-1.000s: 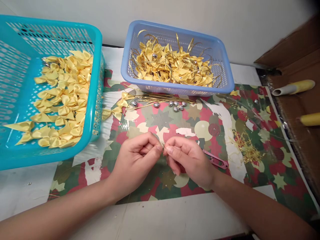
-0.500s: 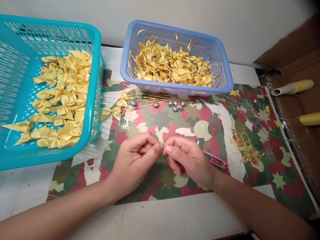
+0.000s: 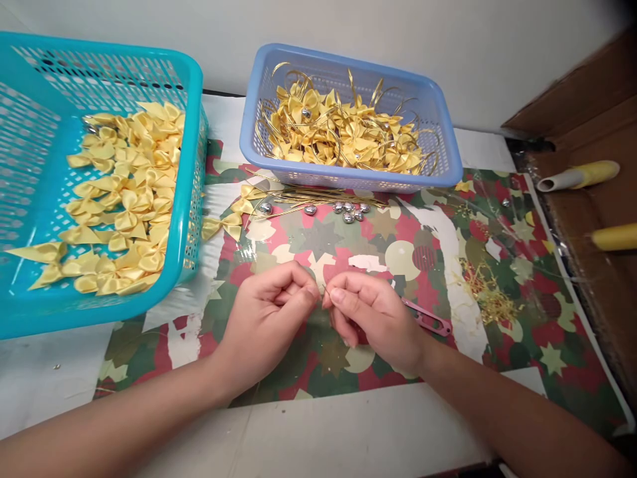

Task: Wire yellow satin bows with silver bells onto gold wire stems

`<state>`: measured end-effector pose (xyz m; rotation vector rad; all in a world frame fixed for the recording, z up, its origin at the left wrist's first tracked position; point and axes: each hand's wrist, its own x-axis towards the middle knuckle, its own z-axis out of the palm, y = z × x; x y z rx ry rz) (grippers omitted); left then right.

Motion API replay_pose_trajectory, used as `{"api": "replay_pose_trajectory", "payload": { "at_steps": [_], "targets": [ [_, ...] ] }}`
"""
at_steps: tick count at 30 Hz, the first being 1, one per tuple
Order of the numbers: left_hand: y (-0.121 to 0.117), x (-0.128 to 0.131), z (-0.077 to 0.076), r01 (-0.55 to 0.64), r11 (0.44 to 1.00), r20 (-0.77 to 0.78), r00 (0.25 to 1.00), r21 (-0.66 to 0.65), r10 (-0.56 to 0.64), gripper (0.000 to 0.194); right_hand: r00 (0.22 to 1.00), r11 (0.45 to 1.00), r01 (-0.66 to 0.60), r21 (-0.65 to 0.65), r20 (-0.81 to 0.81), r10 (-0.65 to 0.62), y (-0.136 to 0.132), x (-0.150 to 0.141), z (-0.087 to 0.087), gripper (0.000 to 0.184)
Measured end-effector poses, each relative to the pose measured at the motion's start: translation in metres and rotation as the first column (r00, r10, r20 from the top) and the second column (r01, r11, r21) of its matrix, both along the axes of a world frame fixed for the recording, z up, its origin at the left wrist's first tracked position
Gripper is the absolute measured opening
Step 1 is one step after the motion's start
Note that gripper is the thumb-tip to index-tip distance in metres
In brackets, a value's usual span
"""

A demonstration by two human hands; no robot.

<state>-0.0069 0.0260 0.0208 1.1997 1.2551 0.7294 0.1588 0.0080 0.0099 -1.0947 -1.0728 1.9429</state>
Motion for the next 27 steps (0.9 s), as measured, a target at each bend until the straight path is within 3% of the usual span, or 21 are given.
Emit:
{"api": "replay_pose_trajectory", "payload": {
  "at_steps": [8,27],
  "targets": [
    [0.0027,0.0015,0.0002,-0.043,0.998,-0.04,0.998,-0.037,0.042,0.018,1.0,1.0,0.003,-0.014,0.0,-0.003,0.0,0.0001,0.0004,0.019],
    [0.0067,0.0027,0.0059,-0.026,0.998,-0.022,0.999,-0.063,0.025,0.023,1.0,1.0,0.012,-0.006,0.007,-0.012,0.0,-0.0012,0.0004,0.019]
  ]
}}
